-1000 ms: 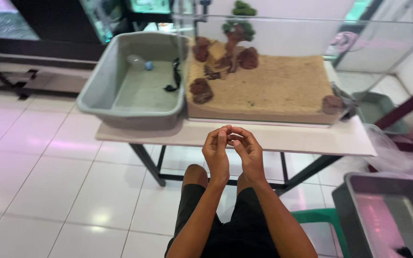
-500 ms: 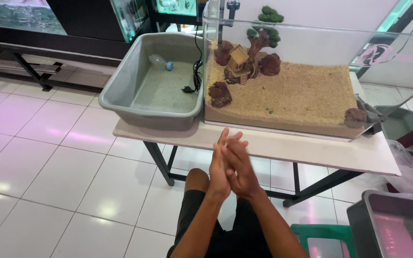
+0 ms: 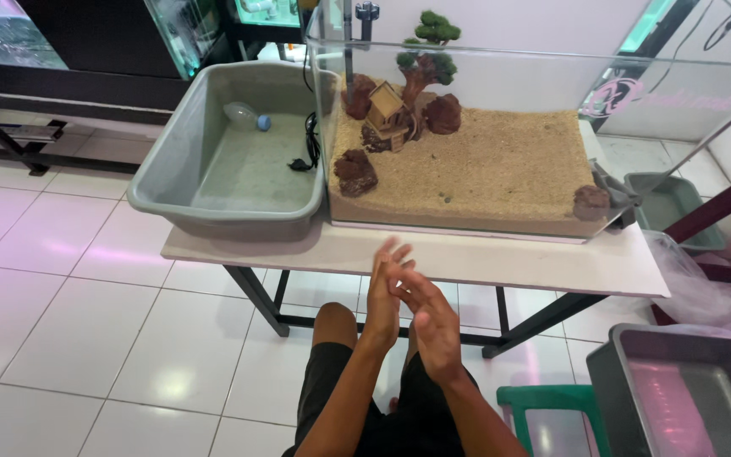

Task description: The person assembles components of an aquarium lighting system and an internal filter by hand, connecting mounts to the light bar and assembling the filter's intake and outlet parts.

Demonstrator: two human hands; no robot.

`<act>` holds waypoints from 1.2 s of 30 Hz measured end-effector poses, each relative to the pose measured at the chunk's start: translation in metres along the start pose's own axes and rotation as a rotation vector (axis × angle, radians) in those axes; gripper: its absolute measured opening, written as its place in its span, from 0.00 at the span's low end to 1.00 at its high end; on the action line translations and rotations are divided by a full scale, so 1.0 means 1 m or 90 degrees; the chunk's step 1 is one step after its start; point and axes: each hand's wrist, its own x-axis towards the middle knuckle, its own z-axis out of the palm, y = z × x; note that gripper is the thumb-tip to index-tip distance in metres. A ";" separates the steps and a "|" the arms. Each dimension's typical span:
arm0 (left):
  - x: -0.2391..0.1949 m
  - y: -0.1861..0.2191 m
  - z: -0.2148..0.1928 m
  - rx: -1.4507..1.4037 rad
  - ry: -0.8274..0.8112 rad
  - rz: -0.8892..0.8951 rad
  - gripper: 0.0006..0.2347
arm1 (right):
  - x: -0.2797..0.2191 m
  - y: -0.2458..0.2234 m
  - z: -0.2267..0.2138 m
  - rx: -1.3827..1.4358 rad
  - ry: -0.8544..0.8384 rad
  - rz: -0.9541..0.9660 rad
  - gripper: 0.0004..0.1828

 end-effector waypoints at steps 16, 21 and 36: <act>0.021 0.029 0.024 -0.041 -0.046 0.095 0.13 | 0.054 0.055 -0.036 -0.028 0.163 0.128 0.19; 0.035 0.039 0.029 0.005 -0.010 0.170 0.14 | 0.078 0.048 -0.035 -0.094 0.147 0.163 0.15; 0.040 0.076 0.062 0.038 0.194 0.192 0.13 | 0.145 0.004 -0.010 -0.104 0.117 0.190 0.14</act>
